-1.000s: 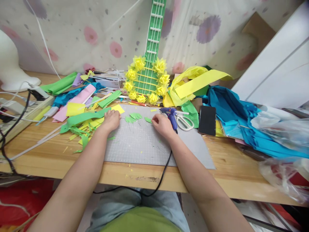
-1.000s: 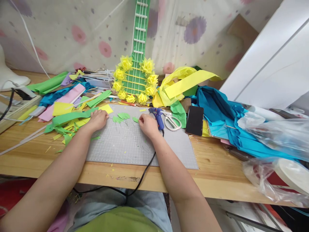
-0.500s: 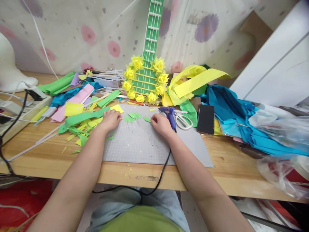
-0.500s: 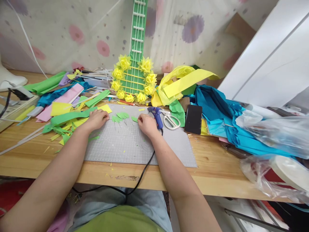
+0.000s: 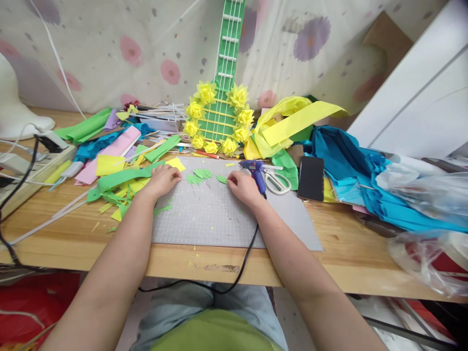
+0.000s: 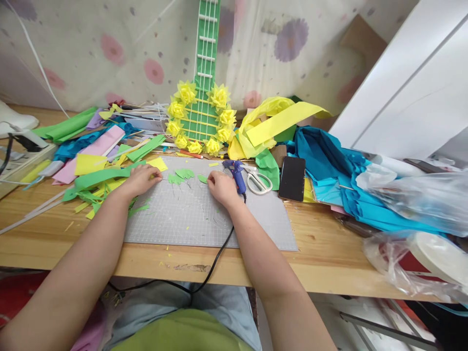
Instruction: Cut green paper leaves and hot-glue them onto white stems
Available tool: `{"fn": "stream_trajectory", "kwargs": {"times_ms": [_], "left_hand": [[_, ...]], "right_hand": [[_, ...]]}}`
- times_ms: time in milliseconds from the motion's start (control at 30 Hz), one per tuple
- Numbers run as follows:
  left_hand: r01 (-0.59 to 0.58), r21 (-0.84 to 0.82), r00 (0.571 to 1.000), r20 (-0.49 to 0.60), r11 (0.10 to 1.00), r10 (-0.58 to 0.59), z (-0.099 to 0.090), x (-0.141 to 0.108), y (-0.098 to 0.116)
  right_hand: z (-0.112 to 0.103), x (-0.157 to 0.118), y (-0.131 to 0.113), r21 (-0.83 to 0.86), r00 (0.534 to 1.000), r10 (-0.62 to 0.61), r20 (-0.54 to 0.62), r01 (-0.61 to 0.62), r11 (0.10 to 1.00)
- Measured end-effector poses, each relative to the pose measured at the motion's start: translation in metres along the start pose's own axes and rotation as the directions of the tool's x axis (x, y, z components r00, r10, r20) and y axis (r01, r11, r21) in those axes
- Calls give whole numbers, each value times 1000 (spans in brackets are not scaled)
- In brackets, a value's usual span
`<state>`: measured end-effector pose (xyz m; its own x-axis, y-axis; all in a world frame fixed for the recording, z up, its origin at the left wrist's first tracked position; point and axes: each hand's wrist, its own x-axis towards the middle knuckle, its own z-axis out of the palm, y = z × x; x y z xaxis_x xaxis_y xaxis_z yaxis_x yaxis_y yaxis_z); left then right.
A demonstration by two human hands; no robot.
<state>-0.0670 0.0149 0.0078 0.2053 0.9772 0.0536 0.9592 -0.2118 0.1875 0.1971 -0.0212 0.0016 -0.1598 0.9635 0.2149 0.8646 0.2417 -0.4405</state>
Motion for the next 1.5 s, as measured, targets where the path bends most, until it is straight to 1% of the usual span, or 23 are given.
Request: {"fn": "stream_trajectory", "kwargs": {"times_ms": [133, 200, 233, 300, 367, 400, 467, 533, 633, 700, 800, 867, 900, 967, 1033, 1100, 1133, 1167, 1233, 1300, 1367, 1433, 1500], "left_hand": [[-4, 59, 999, 50, 998, 1, 1, 0, 4], [-10, 48, 999, 39, 999, 8, 1, 0, 6], [-15, 21, 1000, 3, 1000, 14, 1, 0, 6], [-33, -75, 992, -122, 997, 24, 2, 0, 8], [-71, -227, 971, -239, 971, 15, 2, 0, 12], [-87, -311, 964, -265, 946, 2, 3, 0, 16], [-110, -462, 969, -246, 880, -9, 6, -3, 26], [-150, -541, 977, -209, 828, 40, 10, -7, 42], [-231, -556, 972, -177, 799, 157, 16, -15, 67], [-280, -526, 960, -154, 803, 234, 19, -19, 81], [-311, -519, 950, -150, 796, 274, 26, -19, 91], [-320, -558, 947, -169, 766, 273, 31, -17, 92], [-307, -587, 952, -179, 749, 250, 32, -15, 92], [-220, -648, 974, -181, 729, 132, 34, -11, 92], [-81, -675, 988, -152, 733, -31, 32, -6, 92], [27, -629, 984, -118, 777, -130, 26, -2, 94], [54, -578, 985, -101, 814, -137, 23, -1, 96], [60, -517, 990, -77, 854, -117, 21, 1, 99], [36, -390, 999, -21, 920, -48, 18, 5, 106], [-6, -281, 1000, 19, 960, 12, 18, 9, 114], [-32, -199, 999, 18, 980, 36, 20, 11, 120], [-34, -142, 999, -4, 989, 34, 24, 13, 124], [-16, -106, 1000, -21, 994, 13, 27, 13, 125]], "right_hand": [[0, 0, -2, -1, 1000, -3, 4, 3, 1000], [0, 0, -2, 5, 1000, -3, -7, 3, 1000], [0, 0, -2, 7, 1000, -3, -15, 3, 1000], [0, 0, -1, 14, 1000, 7, -30, -6, 1000], [-1, 1, 0, 25, 999, 27, -38, -26, 999], [-1, 1, 1, 35, 999, 38, -39, -37, 999], [-1, 1, 1, 76, 997, 58, -45, -54, 996], [0, 1, 0, 157, 997, 65, -46, -57, 986], [4, 2, -3, 341, 999, 47, -23, -36, 940], [6, 3, -4, 432, 1000, 16, 14, -21, 901], [5, 6, 0, 459, 995, 12, 97, -55, 887], [-3, 7, 5, 436, 986, 44, 163, -112, 893], [-11, 6, 8, 420, 976, 61, 207, -145, 896], [-31, 3, 13, 382, 940, 83, 331, -213, 899], [-55, -3, 19, 335, 866, 90, 492, -283, 899], [-77, -10, 27, 264, 793, 121, 598, -337, 904], [-86, -13, 32, 208, 782, 165, 601, -352, 912], [-92, -16, 37, 157, 797, 213, 565, -358, 920], [-97, -18, 47, 77, 864, 303, 401, -362, 929], [-93, -18, 55, 49, 916, 343, 208, -360, 932], [-83, -14, 59, 66, 939, 337, 66, -341, 938], [-71, -10, 59, 100, 958, 288, -7, -286, 953], [-59, -6, 57, 116, 970, 243, -25, -239, 964]]}}
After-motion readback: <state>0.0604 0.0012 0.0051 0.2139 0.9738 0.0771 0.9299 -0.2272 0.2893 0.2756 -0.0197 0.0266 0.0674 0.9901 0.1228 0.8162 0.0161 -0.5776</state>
